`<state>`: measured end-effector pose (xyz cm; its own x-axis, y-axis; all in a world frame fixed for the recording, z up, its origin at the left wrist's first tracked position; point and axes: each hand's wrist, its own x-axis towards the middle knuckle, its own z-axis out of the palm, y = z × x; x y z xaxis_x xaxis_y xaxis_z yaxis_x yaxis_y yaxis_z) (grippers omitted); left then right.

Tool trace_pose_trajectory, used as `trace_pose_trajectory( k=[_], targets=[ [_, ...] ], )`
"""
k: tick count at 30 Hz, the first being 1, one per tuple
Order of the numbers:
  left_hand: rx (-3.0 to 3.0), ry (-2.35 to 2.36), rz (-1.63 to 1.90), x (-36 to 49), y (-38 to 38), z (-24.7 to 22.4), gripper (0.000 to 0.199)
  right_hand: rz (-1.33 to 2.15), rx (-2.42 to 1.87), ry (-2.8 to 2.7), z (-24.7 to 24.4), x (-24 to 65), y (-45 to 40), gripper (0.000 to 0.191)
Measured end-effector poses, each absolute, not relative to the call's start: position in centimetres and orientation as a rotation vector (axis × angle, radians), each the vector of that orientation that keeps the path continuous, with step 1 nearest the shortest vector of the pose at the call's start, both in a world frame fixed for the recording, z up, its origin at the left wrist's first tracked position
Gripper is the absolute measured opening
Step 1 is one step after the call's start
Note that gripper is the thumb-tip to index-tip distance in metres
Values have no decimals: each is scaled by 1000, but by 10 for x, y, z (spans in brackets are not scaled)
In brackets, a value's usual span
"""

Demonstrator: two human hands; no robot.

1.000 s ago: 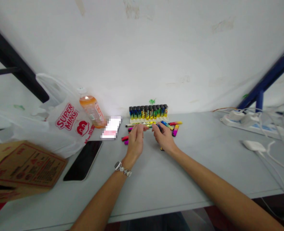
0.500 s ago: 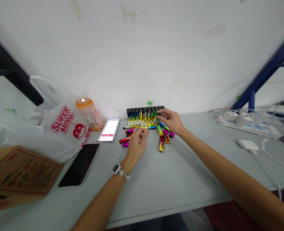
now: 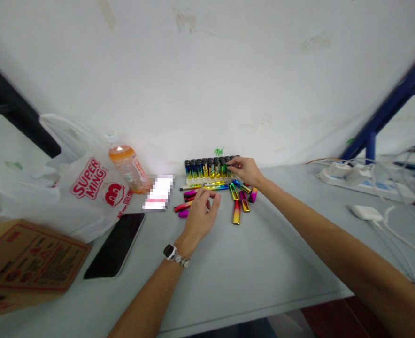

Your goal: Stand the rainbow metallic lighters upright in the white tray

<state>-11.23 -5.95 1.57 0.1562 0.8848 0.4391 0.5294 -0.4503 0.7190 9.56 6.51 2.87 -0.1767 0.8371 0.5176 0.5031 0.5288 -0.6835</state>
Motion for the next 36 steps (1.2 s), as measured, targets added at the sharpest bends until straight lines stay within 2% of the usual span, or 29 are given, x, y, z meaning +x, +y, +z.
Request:
trace_pose_trajectory(
  k=[5,11,19,25,31,36],
  targets=[
    [2061,1355,1188,-113,-59,15,24,487,-1124,-1814,28,100,69,18],
    [2055,1366,1154,-111,-59,15,26,94,-1287,-1944,21,100,63,34],
    [2046,1355,1167,-111,-60,16,29,-72,-1493,-2082,17,96,29,54],
    [2119,1369,1153,-110,-61,15,24,-130,-1731,-2168,18,79,-6,33],
    [2159,1374,1131,-110,-61,13,23,-41,-1955,-2181,28,69,-1,33],
    [2134,1369,1152,-111,-60,16,25,73,-1965,-2161,32,67,5,31]
  ],
)
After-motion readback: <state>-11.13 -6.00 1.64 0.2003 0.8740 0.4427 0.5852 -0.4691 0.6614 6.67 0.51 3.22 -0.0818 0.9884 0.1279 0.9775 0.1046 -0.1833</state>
